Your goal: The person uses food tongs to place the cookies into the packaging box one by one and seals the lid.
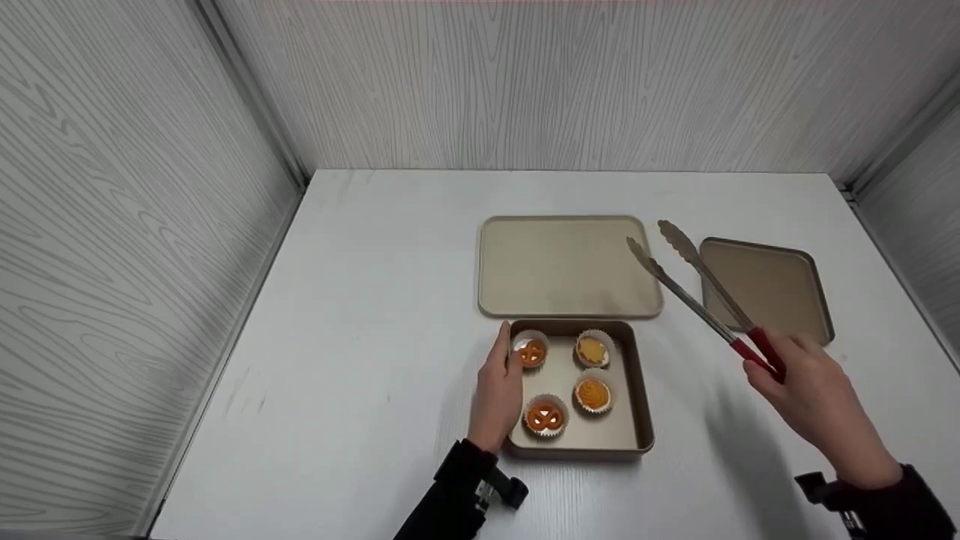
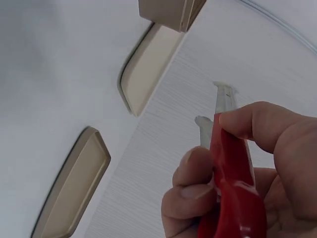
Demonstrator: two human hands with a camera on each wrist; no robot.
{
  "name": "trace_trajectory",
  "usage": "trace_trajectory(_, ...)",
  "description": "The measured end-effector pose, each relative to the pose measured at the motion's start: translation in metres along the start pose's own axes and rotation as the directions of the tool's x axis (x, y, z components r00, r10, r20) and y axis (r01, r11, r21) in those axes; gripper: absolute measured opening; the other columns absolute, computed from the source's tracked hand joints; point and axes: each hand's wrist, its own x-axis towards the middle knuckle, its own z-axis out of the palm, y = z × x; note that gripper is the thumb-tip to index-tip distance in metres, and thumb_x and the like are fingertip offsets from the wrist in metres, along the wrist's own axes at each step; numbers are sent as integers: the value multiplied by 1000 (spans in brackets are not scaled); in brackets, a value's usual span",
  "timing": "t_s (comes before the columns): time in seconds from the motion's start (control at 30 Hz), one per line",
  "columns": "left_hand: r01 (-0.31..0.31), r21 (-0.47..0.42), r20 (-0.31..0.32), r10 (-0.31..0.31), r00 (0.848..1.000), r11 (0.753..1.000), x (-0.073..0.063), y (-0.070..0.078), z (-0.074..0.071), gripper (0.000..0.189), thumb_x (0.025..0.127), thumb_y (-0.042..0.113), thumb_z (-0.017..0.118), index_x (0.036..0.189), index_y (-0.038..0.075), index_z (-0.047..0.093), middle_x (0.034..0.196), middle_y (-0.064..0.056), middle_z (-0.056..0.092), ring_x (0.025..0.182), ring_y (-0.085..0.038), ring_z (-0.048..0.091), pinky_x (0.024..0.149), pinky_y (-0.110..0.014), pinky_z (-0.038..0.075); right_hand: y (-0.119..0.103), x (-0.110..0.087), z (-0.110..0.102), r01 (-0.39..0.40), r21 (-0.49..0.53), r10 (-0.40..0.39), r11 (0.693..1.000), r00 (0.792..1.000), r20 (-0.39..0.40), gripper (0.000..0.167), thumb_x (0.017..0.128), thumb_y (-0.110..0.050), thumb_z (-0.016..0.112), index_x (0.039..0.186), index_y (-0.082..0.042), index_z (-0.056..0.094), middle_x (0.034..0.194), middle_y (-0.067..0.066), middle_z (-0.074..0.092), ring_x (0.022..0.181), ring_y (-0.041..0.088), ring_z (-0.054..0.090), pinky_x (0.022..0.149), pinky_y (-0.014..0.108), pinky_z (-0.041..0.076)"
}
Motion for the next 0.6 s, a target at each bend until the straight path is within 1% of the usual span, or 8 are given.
trace_trajectory(0.03, 1, 6, -3, 0, 1000, 1000, 0, 0, 0, 56, 111, 20, 40, 164, 15, 24, 167, 0, 27, 152, -18, 27, 124, -44, 26, 1, 0, 1, -17, 4, 17, 1000, 1000, 7, 44, 90, -6, 69, 129, 13, 57, 102, 32, 58, 78, 44, 59, 59, 56, 50)
trace_trajectory(0.1, 4, 11, -5, -4, 1000, 1000, 0, 0, 0, 56, 111, 20, 41, 164, 15, 24, 167, 1, 27, 152, -17, 28, 124, -44, 27, 2, 0, 4, -39, -3, 39, 999, 999, 24, 40, 92, -7, 67, 126, 12, 58, 99, 32, 59, 79, 44, 59, 61, 58, 49)
trace_trajectory(0.2, 10, 15, -5, -10, 1000, 1000, -1, 0, 0, 55, 111, 21, 41, 164, 16, 25, 167, 2, 27, 152, -17, 28, 123, -44, 28, 5, -1, 7, -53, -21, 54, 998, 997, 54, 31, 95, -6, 65, 119, 12, 59, 91, 27, 61, 75, 39, 59, 59, 52, 48)
trace_trajectory(0.3, 12, 15, -5, -12, 1000, 1000, -1, 0, 0, 55, 111, 21, 41, 164, 17, 25, 167, 2, 28, 152, -17, 26, 123, -44, 27, 8, -2, 12, -54, -35, 56, 998, 996, 75, 21, 95, -5, 66, 109, 10, 59, 81, 20, 59, 67, 32, 58, 54, 43, 45)
trace_trajectory(0.4, 9, 15, -6, -9, 1000, 1000, -1, 0, 0, 55, 111, 21, 41, 164, 16, 25, 167, 1, 28, 153, -18, 25, 124, -44, 25, 10, -4, 16, -60, -26, 62, 998, 994, 94, 17, 95, -4, 66, 102, 9, 57, 76, 17, 57, 57, 22, 58, 51, 38, 44)
trace_trajectory(0.5, 8, 14, -6, -8, 1000, 1000, 0, 1, 0, 55, 111, 20, 40, 164, 15, 25, 167, 1, 28, 153, -18, 25, 124, -43, 24, 11, -7, 18, -97, 1, 96, 995, 984, 150, 20, 97, -5, 62, 104, 12, 55, 78, 17, 56, 50, 14, 57, 47, 32, 46)
trace_trajectory(0.6, 16, 15, -12, -15, 1000, 1000, 0, 1, 0, 55, 111, 21, 41, 164, 17, 26, 167, 2, 28, 153, -18, 26, 124, -44, 25, 12, -9, 19, -155, 21, 146, 988, 964, 220, 27, 99, -7, 59, 111, 15, 51, 81, 19, 58, 49, 13, 59, 45, 29, 47)
